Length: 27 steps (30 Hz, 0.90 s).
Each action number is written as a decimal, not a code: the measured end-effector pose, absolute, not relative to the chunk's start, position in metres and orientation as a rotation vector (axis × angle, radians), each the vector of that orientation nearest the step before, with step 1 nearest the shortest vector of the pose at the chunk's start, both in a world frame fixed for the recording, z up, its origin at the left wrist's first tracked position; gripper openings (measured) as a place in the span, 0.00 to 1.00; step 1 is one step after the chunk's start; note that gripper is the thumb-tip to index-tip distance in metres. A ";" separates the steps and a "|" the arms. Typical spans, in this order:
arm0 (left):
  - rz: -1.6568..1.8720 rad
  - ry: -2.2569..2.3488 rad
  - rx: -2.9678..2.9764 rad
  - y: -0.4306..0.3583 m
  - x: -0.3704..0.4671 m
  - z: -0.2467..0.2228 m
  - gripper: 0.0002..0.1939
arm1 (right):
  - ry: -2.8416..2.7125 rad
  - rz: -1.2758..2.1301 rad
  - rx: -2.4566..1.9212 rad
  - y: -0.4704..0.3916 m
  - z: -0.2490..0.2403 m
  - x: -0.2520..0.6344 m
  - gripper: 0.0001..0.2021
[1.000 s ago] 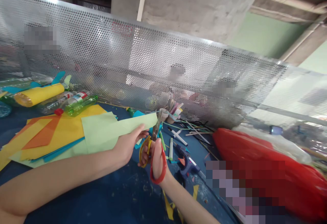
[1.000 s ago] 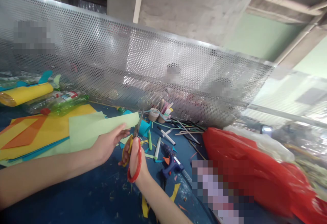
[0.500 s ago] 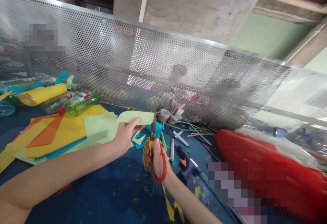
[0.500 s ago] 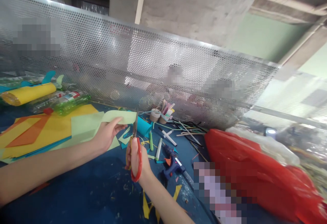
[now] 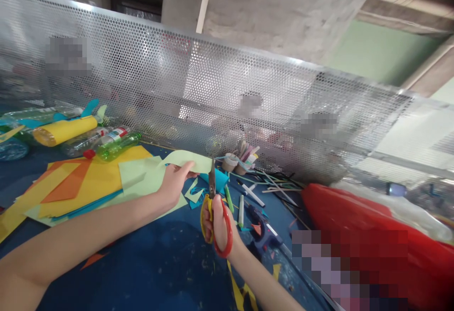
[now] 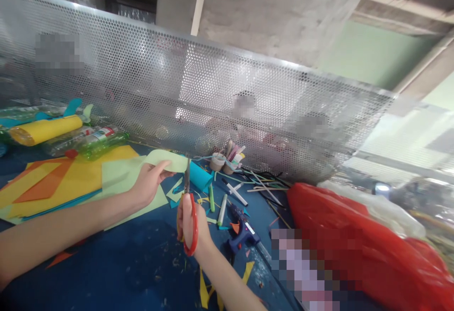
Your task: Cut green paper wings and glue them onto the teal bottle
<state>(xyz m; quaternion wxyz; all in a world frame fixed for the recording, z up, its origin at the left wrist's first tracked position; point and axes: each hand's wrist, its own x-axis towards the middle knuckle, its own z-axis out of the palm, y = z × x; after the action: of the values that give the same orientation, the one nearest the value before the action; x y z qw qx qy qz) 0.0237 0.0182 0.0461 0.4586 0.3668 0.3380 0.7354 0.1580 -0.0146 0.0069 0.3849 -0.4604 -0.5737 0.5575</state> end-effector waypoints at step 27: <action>1.809 0.852 1.133 0.035 0.008 0.043 0.15 | -1.685 1.360 -1.223 -0.007 0.004 0.166 0.29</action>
<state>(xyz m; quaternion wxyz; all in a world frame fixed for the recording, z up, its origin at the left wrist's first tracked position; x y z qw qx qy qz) 0.0080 0.0352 0.0427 0.4093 0.4498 0.3381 0.7182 0.1660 -0.0074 0.0045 0.3216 -0.4657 -0.6416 0.5177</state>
